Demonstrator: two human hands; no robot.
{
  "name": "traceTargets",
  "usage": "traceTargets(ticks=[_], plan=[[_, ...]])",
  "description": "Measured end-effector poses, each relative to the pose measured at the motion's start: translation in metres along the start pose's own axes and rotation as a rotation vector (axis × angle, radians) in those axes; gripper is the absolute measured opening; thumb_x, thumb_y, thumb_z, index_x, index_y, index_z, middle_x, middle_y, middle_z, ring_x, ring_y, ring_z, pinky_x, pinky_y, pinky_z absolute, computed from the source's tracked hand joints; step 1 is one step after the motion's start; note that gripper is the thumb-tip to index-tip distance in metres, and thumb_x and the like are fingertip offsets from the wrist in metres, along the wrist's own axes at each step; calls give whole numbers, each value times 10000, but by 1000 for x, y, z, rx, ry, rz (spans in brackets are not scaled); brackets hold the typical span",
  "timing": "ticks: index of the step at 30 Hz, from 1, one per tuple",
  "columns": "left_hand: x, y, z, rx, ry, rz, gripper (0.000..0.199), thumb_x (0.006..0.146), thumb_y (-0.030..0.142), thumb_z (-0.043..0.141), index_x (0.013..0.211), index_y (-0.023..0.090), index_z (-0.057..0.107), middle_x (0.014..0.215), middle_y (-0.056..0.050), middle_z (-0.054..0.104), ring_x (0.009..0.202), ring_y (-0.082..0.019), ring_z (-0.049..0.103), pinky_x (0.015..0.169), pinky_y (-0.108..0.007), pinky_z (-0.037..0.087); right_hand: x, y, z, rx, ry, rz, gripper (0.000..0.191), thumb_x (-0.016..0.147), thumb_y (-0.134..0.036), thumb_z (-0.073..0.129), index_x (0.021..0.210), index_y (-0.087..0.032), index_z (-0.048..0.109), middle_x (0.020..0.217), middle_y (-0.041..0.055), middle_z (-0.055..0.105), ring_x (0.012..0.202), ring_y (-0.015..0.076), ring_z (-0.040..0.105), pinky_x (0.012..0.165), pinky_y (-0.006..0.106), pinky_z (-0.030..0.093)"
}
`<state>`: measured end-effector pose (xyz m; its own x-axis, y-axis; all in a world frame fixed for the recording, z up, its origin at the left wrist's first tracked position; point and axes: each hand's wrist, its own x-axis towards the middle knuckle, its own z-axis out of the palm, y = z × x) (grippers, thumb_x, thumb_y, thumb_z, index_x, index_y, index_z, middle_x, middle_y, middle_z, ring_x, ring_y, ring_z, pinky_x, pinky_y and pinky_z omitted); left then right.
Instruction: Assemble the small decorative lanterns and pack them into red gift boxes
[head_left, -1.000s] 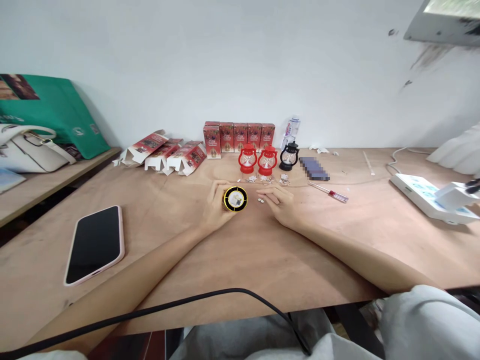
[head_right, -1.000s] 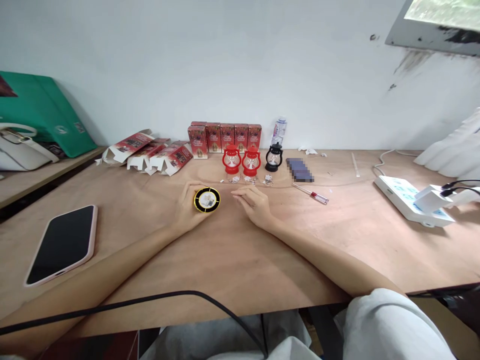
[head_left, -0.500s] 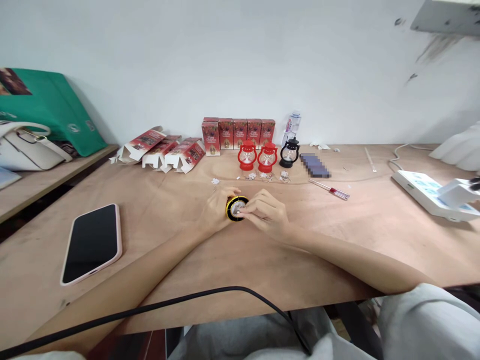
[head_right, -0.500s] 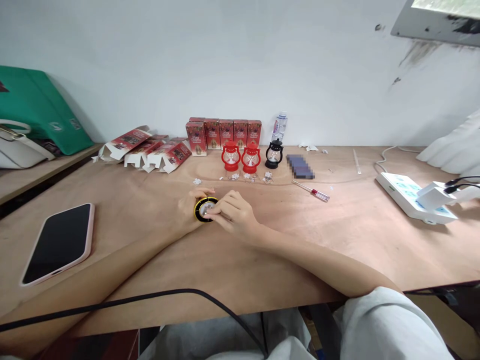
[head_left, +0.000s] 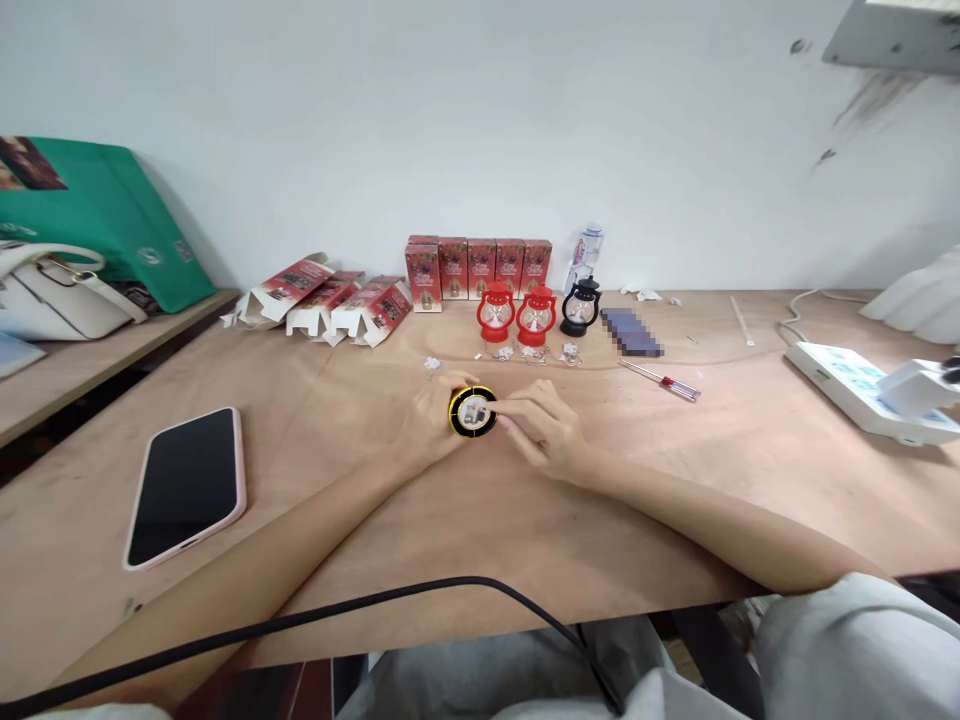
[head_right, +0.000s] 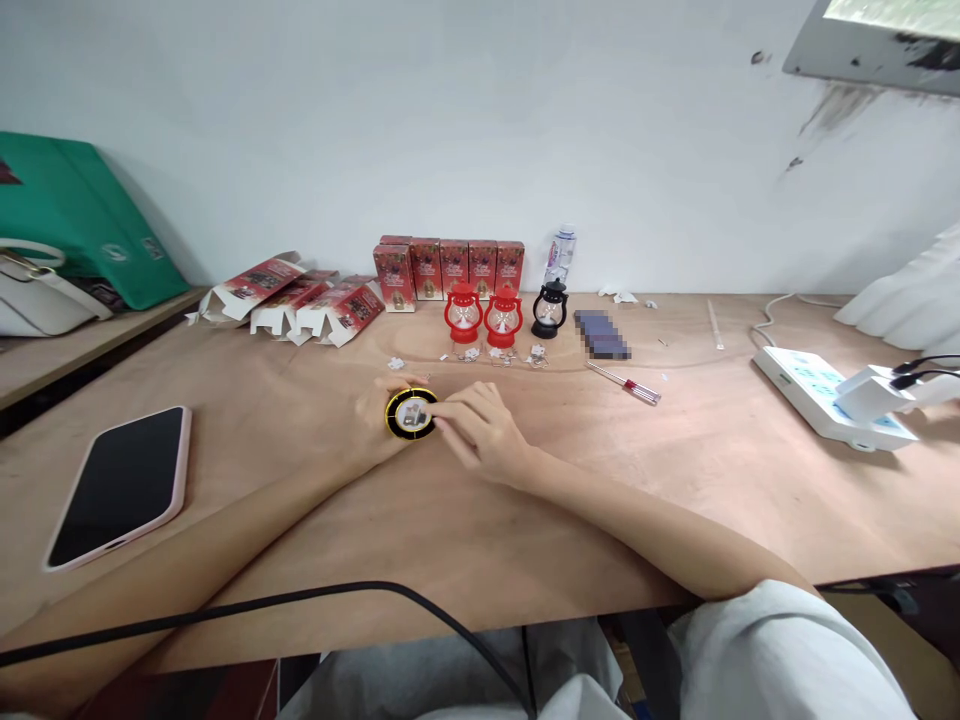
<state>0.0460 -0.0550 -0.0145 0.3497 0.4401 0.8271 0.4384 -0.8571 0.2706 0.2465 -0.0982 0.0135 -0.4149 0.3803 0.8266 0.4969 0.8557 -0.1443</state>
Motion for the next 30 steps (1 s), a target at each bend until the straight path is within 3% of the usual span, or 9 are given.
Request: traceTargets(ticks=[4,7,12,18,23,30], plan=[[-2,-4,3,-24,67,-44,374,771,286,704,1046,265,452,1033,-55,651,925,-214,656,752,-384,547,-15,35,-9,-123,-68,163,148,878,-163,500,954,-211,618,847,69,650,818,217,570,759,377,425],[0,-4,3,-20,118,-72,410,751,288,733,1059,251,466,1050,-62,636,955,-227,638,799,-416,542,-21,55,-10,-185,-258,329,174,823,-211,584,991,-200,630,979,97,659,983,275,556,860,428,413],[7,-1,0,45,133,-41,380,774,301,720,1062,238,480,1015,-46,641,937,-219,633,807,-405,543,-16,55,-7,-294,-514,431,272,889,-290,552,1121,-191,654,1068,117,632,1053,288,517,920,444,370],[7,0,-2,77,93,-5,299,788,289,685,1017,225,503,969,-53,630,879,-212,628,753,-369,532,-13,55,-3,-233,-528,477,157,906,-213,565,961,-175,707,956,92,667,996,245,567,866,382,393],[6,-2,-2,111,82,27,306,786,260,683,1021,215,492,957,-56,629,860,-194,618,738,-336,517,-15,60,0,-270,-509,428,115,907,-189,560,898,-157,671,946,102,679,963,251,572,817,367,407],[9,2,-4,137,59,52,289,812,273,665,1024,216,476,955,-57,623,871,-194,618,742,-330,520,-19,62,1,-481,-558,168,205,937,-215,524,791,-141,647,820,107,646,815,223,539,741,332,375]])
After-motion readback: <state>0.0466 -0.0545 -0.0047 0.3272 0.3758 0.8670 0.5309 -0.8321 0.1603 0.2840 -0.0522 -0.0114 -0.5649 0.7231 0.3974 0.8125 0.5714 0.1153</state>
